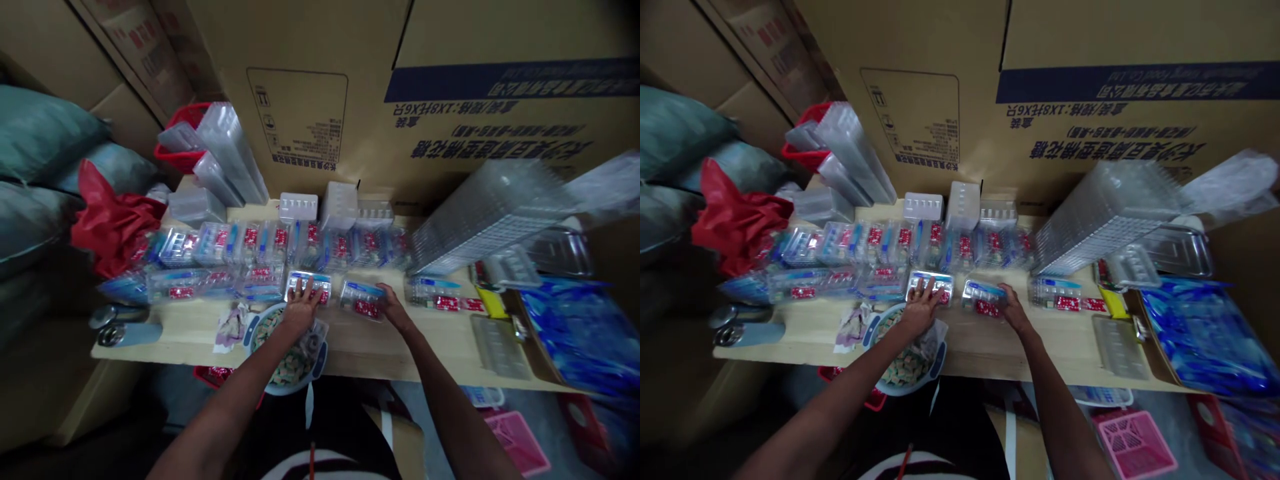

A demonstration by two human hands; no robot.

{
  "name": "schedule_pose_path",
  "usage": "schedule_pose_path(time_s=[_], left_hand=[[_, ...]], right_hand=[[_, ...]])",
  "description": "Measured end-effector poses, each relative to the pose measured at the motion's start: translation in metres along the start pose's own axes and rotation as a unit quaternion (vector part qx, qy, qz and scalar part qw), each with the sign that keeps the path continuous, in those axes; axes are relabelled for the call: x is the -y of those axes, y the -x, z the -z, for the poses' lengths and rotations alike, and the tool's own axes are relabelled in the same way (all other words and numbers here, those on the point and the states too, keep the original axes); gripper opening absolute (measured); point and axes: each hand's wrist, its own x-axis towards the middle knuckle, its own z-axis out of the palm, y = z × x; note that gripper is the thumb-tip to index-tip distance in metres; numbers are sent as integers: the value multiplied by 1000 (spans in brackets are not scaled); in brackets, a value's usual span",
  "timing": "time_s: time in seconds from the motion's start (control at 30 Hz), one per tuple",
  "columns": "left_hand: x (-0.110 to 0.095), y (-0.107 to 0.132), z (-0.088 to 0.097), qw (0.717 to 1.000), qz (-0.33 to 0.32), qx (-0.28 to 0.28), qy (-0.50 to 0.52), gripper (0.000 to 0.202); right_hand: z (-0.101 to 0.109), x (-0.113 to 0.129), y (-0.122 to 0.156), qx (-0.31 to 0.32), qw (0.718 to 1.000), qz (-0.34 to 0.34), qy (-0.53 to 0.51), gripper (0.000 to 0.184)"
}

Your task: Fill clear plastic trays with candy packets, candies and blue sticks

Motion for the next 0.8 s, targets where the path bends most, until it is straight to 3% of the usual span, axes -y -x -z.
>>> schedule_pose_path(time_s=[0.13, 0.3, 0.5, 0.57, 0.63, 0.7, 0.8], left_hand=[[3, -1, -6, 1000, 25, -13, -5, 57], [7, -6, -11, 998, 54, -37, -15, 55], [6, -10, -7, 996, 63, -57, -29, 54], [5, -10, -5, 996, 62, -47, -35, 53], [4, -9, -4, 997, 59, -42, -39, 53], [4, -8, -3, 997, 56, -46, -39, 53], [1, -3, -1, 996, 55, -59, -35, 53]], right_hand=[[-24, 10, -1, 12, 1000, 19, -9, 76], [-50, 28, -29, 8, 1000, 24, 1, 86], [-47, 41, -28, -23, 999, 13, 25, 93], [-30, 48, -17, -51, 998, 14, 34, 89], [2, 53, -5, -122, 991, 14, 58, 77], [47, 55, 4, -254, 962, -7, 104, 65], [120, 46, 10, -368, 920, -82, 104, 66]])
